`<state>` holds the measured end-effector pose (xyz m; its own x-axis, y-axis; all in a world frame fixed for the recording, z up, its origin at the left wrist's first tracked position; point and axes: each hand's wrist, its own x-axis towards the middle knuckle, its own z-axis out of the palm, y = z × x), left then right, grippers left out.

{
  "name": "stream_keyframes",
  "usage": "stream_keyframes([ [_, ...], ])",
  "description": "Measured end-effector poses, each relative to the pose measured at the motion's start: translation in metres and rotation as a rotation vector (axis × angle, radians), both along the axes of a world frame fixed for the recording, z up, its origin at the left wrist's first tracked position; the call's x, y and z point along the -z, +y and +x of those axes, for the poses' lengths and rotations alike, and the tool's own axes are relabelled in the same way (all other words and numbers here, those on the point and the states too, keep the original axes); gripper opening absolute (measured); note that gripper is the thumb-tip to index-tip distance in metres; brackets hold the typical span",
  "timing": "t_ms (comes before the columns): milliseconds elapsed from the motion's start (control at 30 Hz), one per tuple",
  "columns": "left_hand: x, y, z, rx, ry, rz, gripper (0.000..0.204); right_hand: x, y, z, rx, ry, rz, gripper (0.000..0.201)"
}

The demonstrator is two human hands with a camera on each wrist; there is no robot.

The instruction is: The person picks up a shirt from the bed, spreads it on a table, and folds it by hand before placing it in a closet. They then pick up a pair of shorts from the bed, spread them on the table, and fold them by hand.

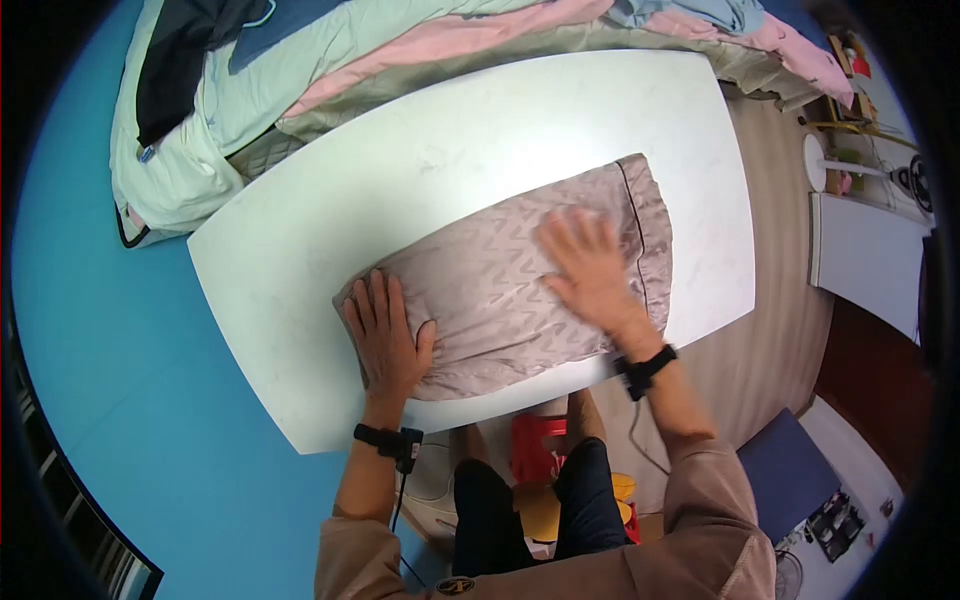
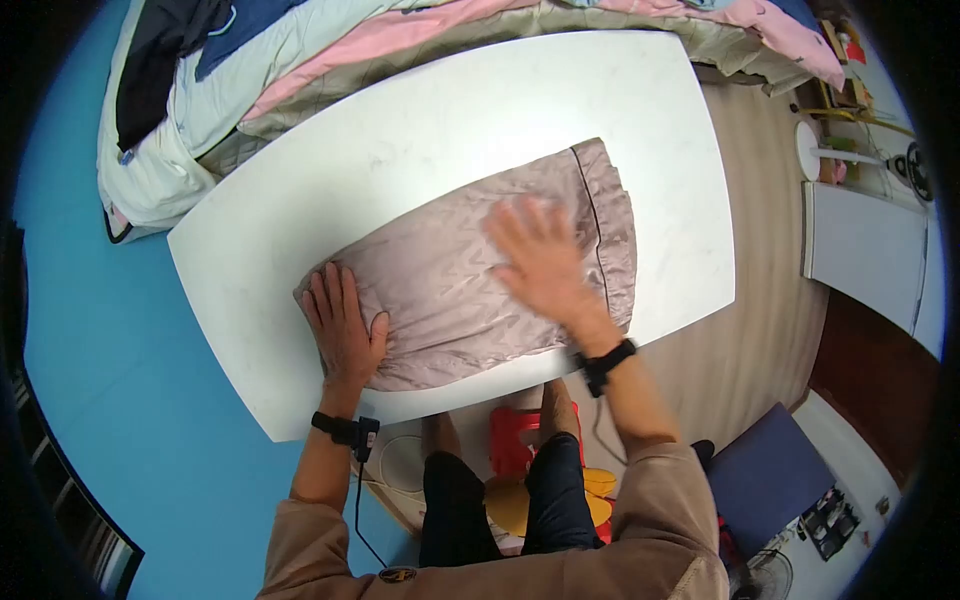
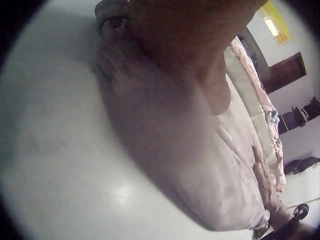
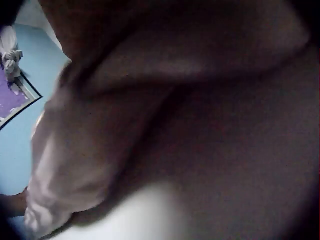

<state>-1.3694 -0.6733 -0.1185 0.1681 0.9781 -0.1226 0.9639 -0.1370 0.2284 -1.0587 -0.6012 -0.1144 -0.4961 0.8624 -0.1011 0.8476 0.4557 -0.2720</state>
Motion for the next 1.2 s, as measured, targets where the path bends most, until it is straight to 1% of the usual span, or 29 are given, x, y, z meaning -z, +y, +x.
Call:
stream_keyframes([
  [33,0.0,-0.001,-0.002,0.015,0.01,0.025,0.081,-0.001,0.002,0.024,0.066,-0.037,-0.001,0.065],
  [133,-0.005,0.003,0.002,-0.014,0.03,-0.043,0.083,0.001,-0.002,0.076,0.077,-0.09,0.017,0.062],
  [167,-0.006,0.004,0.003,-0.018,0.028,-0.031,0.083,-0.001,-0.002,0.087,0.074,-0.091,0.029,0.062],
  [233,-0.002,0.003,0.0,-0.02,0.047,-0.06,0.084,-0.003,-0.002,0.098,0.25,-0.199,0.055,0.062],
  [300,-0.004,0.003,0.0,-0.014,0.064,-0.041,0.084,-0.015,-0.004,0.096,0.283,-0.206,0.039,0.062],
  [367,-0.005,0.004,0.003,-0.012,0.071,-0.034,0.084,-0.024,-0.011,0.085,0.401,-0.152,0.09,0.063],
  [400,-0.008,0.004,0.004,-0.025,0.061,-0.055,0.083,-0.035,-0.014,0.07,0.41,-0.087,0.13,0.065],
  [433,-0.009,0.005,0.005,-0.036,0.052,-0.077,0.083,-0.042,-0.018,0.05,0.406,0.033,0.123,0.069],
  [467,-0.009,0.005,0.006,-0.032,0.051,-0.079,0.083,-0.046,-0.022,0.028,0.343,0.192,0.07,0.072],
  [500,-0.008,0.004,0.006,-0.024,0.069,-0.063,0.083,-0.048,-0.026,-0.001,0.276,0.28,-0.025,0.072],
  [533,-0.008,0.003,0.006,-0.018,0.091,-0.047,0.082,-0.046,-0.025,-0.031,0.164,0.298,-0.088,0.072],
  [567,-0.006,0.003,0.006,-0.017,0.104,-0.051,0.082,-0.032,-0.03,-0.046,0.166,0.31,-0.093,0.072],
  [633,-0.004,0.002,0.003,0.01,0.115,-0.005,0.081,0.005,-0.049,-0.068,-0.137,0.284,-0.114,0.07],
  [667,-0.005,0.0,0.002,0.018,0.13,-0.021,0.081,0.009,-0.052,-0.063,-0.128,0.3,-0.128,0.07],
  [733,-0.007,0.001,0.005,0.025,0.138,0.01,0.08,0.011,-0.042,-0.024,-0.139,0.173,-0.038,0.068],
  [800,-0.008,0.002,0.005,0.014,0.178,-0.037,0.081,-0.003,-0.032,0.035,-0.025,0.008,-0.138,0.066],
  [867,-0.009,0.004,0.007,-0.002,0.208,-0.061,0.081,-0.005,-0.032,0.09,0.071,-0.071,-0.111,0.062],
  [900,-0.007,0.002,0.006,0.004,0.196,-0.054,0.082,-0.005,-0.033,0.109,0.065,-0.076,-0.099,0.062],
  [933,-0.006,0.002,0.005,0.009,0.187,-0.045,0.083,-0.004,-0.038,0.124,0.138,-0.12,-0.038,0.06],
  [967,-0.006,0.003,0.004,0.003,0.185,-0.031,0.083,-0.001,-0.041,0.133,0.213,-0.162,0.024,0.059],
  [1000,-0.007,0.003,0.005,0.006,0.179,-0.033,0.083,0.0,-0.043,0.137,0.241,-0.133,0.044,0.056],
  [1100,-0.009,0.004,0.006,0.003,0.161,-0.027,0.083,0.0,-0.045,0.136,0.267,-0.117,0.024,0.055],
  [1167,-0.014,0.0,0.006,-0.006,0.157,-0.029,0.083,-0.007,-0.046,0.129,0.271,-0.062,0.012,0.056],
  [1200,-0.017,0.0,0.011,-0.017,0.13,0.052,0.082,-0.014,-0.046,0.122,0.362,0.046,0.043,0.057],
])
